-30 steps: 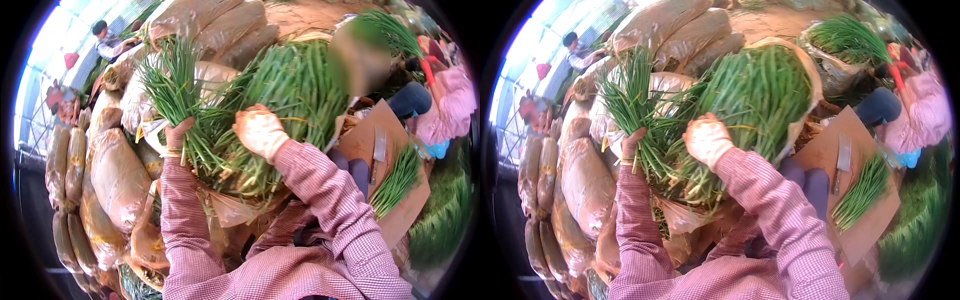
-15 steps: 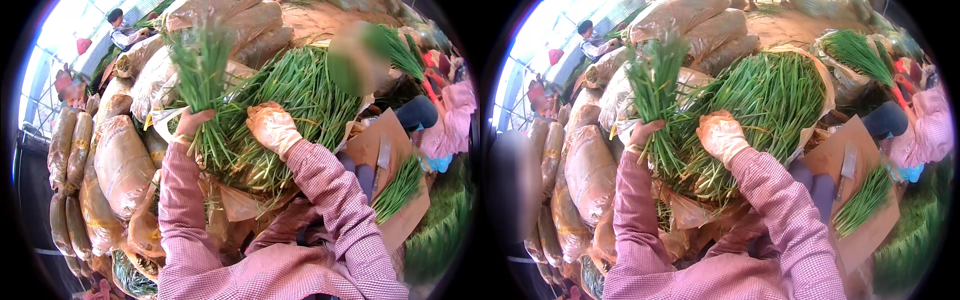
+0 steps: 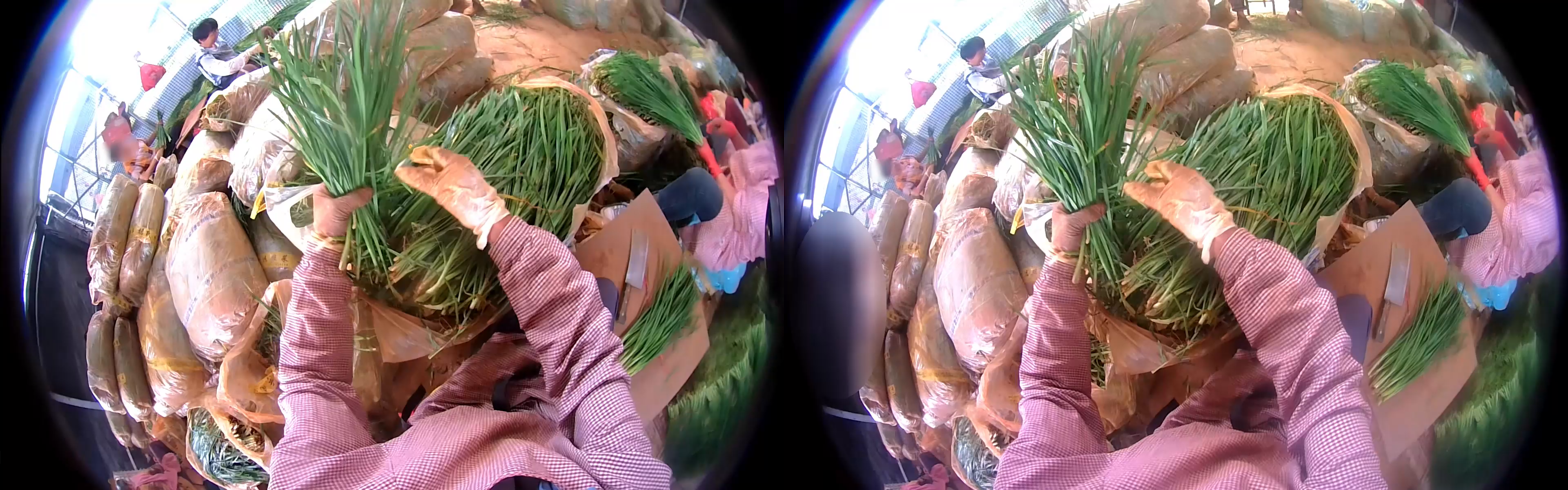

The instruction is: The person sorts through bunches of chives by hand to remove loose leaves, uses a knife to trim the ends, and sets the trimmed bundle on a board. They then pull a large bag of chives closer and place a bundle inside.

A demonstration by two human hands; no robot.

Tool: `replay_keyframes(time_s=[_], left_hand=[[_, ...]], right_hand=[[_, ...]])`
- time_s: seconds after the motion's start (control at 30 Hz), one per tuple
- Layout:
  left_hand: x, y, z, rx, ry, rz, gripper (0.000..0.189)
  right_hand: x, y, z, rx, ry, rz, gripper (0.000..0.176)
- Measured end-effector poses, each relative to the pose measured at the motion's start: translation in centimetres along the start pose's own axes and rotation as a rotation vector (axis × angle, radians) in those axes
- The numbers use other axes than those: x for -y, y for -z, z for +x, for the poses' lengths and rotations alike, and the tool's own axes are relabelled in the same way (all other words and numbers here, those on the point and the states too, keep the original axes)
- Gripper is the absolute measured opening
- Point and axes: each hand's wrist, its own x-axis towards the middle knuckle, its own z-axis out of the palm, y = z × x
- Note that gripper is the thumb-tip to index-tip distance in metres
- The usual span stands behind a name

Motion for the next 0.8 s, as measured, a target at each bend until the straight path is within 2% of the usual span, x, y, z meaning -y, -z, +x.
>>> replay_keyframes(time_s=[0.03, 0.1, 0.13, 0.2, 0.23, 0.3, 0.33, 0.37, 0.4, 0.43, 0.47, 0.5, 0.57, 0.6, 0.73, 0.77, 0.8], left_hand=[[0.0, -0.3, -0.1, -0.017, -0.033, 0.013, 0.028], [0.4, -0.7, -0.2, -0.020, -0.064, 0.014, 0.029], [0.7, -1.0, -0.3, -0.025, -0.069, -0.008, 0.031], [0.6, -1.8, -0.5, -0.021, -0.083, 0.038, 0.034], [0.7, -2.3, -0.7, -0.009, -0.108, 0.096, 0.036], [0.1, -4.0, -1.2, -0.083, -0.123, 0.291, 0.039], [0.0, -4.6, -1.3, -0.115, -0.253, 0.506, 0.046], [0.1, -5.1, -1.4, -0.136, -0.230, 0.718, 0.048], [0.3, -5.5, -1.5, -0.155, -0.202, 0.930, 0.050], [-0.5, -6.8, -1.8, -0.144, -0.043, 1.218, 0.054], [-1.3, -8.0, -2.1, -0.086, 0.113, 1.513, 0.058], [-0.2, -8.6, -2.8, -0.227, -0.015, 1.374, 0.055], [0.5, -10.0, -4.0, -0.297, -0.236, 1.363, 0.063], [0.3, -11.3, -4.9, -0.305, -0.199, 1.486, 0.072], [-3.3, -10.0, -7.8, -0.138, -0.441, 1.323, 0.086], [-4.8, -8.8, -8.5, -0.129, -0.473, 1.073, 0.078], [-5.4, -7.2, -8.6, -0.179, -0.604, 0.860, 0.063]], right_hand=[[0.9, -0.4, 0.1, -0.033, -0.002, -0.243, 0.090], [-0.2, -1.6, 1.2, -0.127, 0.148, -0.570, 0.103], [-1.1, -2.0, 2.0, -0.159, 0.200, -0.618, 0.108], [-3.4, -2.4, 4.1, -0.067, 0.209, -0.466, 0.106], [-2.6, -2.5, 4.0, -0.056, 0.257, -0.545, 0.103], [-0.4, -2.6, 3.6, -0.025, 0.245, -0.419, 0.086], [0.8, -2.8, 3.1, -0.004, 0.233, -0.353, 0.078], [1.7, -3.2, 2.5, 0.020, 0.216, -0.285, 0.070], [2.4, -3.7, 1.9, 0.044, 0.199, -0.216, 0.062], [2.9, -4.3, 1.4, 0.067, 0.181, -0.147, 0.054], [3.1, -5.0, 0.9, 0.023, 0.183, 0.109, 0.042], [2.6, -5.1, 1.0, -0.044, 0.170, 0.195, 0.039], [1.5, -5.1, 1.3, -0.176, 0.142, 0.363, 0.031], [1.4, -4.4, 1.3, -0.143, 0.013, 0.513, 0.023], [0.0, -2.1, 1.5, -0.287, -0.012, 0.614, 0.024], [-0.3, -1.3, 1.4, -0.284, -0.013, 0.622, 0.024], [0.5, -0.9, 0.6, -0.330, 0.024, 0.555, 0.022]])
